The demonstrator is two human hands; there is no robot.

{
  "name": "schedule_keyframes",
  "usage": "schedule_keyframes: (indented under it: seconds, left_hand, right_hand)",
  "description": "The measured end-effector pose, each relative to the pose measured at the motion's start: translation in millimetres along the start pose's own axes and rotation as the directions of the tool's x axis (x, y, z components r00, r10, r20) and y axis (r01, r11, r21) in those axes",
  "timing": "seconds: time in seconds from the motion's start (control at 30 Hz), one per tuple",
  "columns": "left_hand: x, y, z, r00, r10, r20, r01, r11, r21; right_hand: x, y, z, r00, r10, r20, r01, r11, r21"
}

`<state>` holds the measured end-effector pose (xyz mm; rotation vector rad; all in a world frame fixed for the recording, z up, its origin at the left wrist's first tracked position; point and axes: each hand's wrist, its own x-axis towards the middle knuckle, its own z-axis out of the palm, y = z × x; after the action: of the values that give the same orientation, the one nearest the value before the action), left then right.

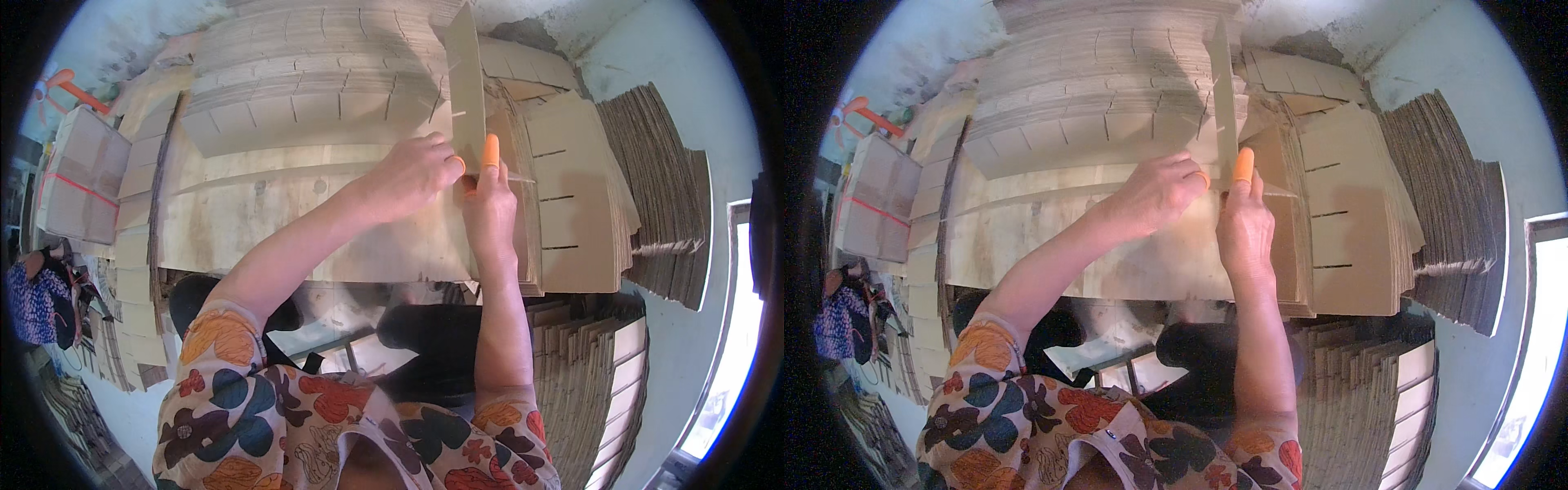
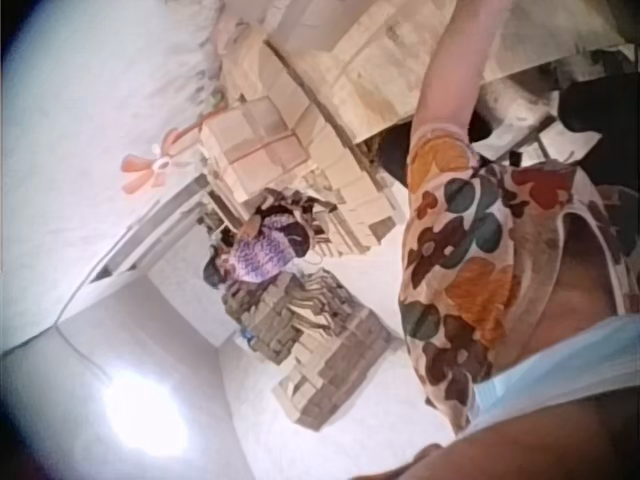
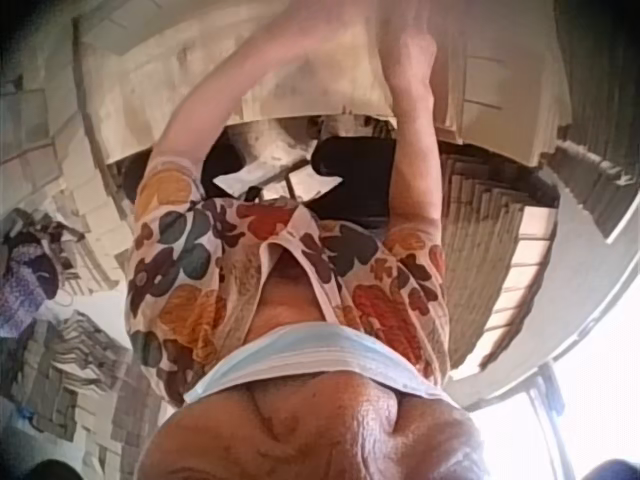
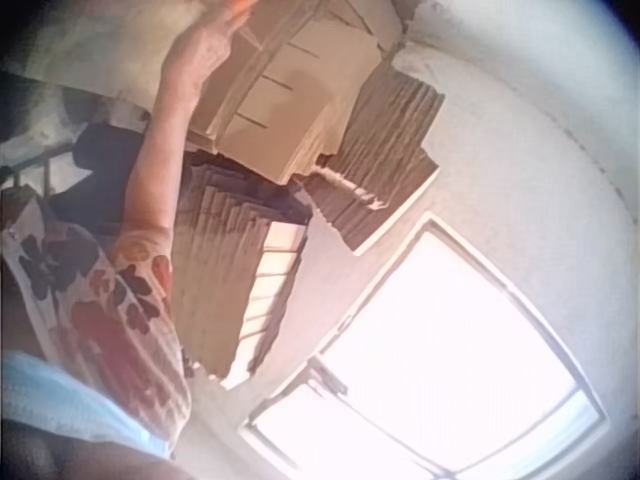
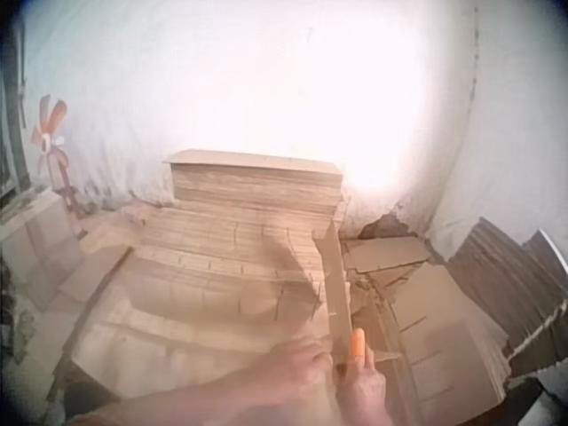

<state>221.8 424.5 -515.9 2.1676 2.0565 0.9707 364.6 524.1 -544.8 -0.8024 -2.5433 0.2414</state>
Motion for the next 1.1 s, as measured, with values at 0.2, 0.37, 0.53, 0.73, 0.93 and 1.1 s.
schedule_keyframes:
  seconds: [0.2,0.37,0.53,0.73,0.93,1.1]
  left_hand:
    - [32.2,-24.4,-40.8,0.919,-0.368,0.139,0.378,0.925,-0.045]
    - [43.0,-101.2,10.7,0.964,-0.263,-0.042,0.253,0.851,0.461]
    - [35.4,-123.3,24.1,0.969,-0.243,-0.036,0.234,0.865,0.444]
    - [29.0,-121.0,19.7,0.994,-0.105,-0.036,0.11,0.884,0.455]
    - [26.6,-96.2,11.1,0.999,-0.036,-0.039,0.048,0.929,0.367]
    - [29.2,-79.7,2.2,0.996,0.022,-0.088,0.006,0.953,0.302]
  right_hand:
    - [-14.6,-13.5,-22.6,0.991,0.107,-0.085,-0.1,0.992,0.081]
    - [-13.8,-24.8,-24.2,0.96,0.277,0.043,-0.279,0.924,0.261]
    - [-14.3,-20.6,-19.0,0.987,0.16,0.023,-0.159,0.941,0.3]
    - [-13.8,-22.8,-17.4,0.969,0.246,0.022,-0.239,0.909,0.343]
    - [-14.9,-24.8,-22.6,0.985,0.162,0.066,-0.175,0.936,0.307]
    - [-16.7,-23.9,-21.3,0.989,0.14,0.049,-0.148,0.938,0.313]
